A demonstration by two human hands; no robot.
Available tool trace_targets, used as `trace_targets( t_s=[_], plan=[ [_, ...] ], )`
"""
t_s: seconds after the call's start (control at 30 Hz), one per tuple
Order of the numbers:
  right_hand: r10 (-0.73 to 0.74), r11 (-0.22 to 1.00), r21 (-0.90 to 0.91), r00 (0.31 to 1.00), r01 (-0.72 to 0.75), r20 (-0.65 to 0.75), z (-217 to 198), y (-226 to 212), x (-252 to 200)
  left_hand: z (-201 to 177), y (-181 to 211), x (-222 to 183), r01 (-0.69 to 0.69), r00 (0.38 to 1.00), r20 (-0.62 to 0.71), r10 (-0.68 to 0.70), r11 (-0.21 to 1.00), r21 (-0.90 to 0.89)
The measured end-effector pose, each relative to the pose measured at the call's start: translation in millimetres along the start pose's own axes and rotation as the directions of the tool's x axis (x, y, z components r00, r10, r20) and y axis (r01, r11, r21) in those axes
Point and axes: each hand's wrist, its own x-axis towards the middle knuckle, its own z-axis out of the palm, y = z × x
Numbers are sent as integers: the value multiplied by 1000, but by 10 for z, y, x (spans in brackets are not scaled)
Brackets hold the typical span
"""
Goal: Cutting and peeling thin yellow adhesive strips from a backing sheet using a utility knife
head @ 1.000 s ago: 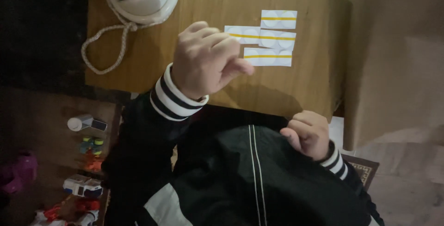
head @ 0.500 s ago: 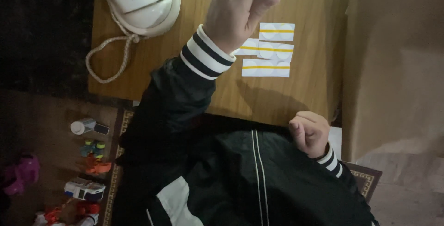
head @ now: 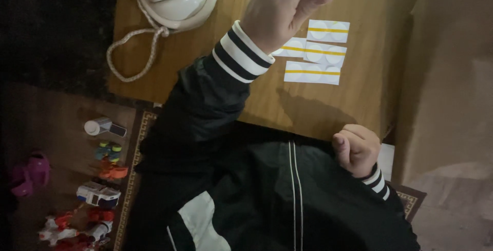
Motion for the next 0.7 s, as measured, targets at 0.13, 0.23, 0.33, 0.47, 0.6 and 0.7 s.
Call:
trace_targets(
  t_s=[0.13, 0.23, 0.33, 0.47, 0.6, 0.7],
  plan=[
    [-2, 1000, -8, 1000, 2, 29, 30, 81, -48, 25, -66, -58, 28, 1000, 8, -28, 1000, -10],
    [9, 1000, -16, 999, -9, 32, 39, 72, -48, 38, -69, -41, 32, 999, 12, -32, 999, -11],
    [4, 1000, -17, 999, -4, 41, 11, 26, -11, 15, -74, -1, 8, 998, 66, -9, 1000, 11],
    [0, 999, -43, 996, 4, 85, -9, -64, 33, -66, -61, -2, -33, 993, 115, 29, 999, 34],
    [11, 983, -185, 989, 16, 144, -121, -207, 52, -114, -140, -15, -10, 989, 149, 9, 1000, 9],
    [-113, 974, -194, 993, 116, 28, -163, -266, 118, -97, -221, -60, 10, 984, 179, 3, 998, -68]
  ],
)
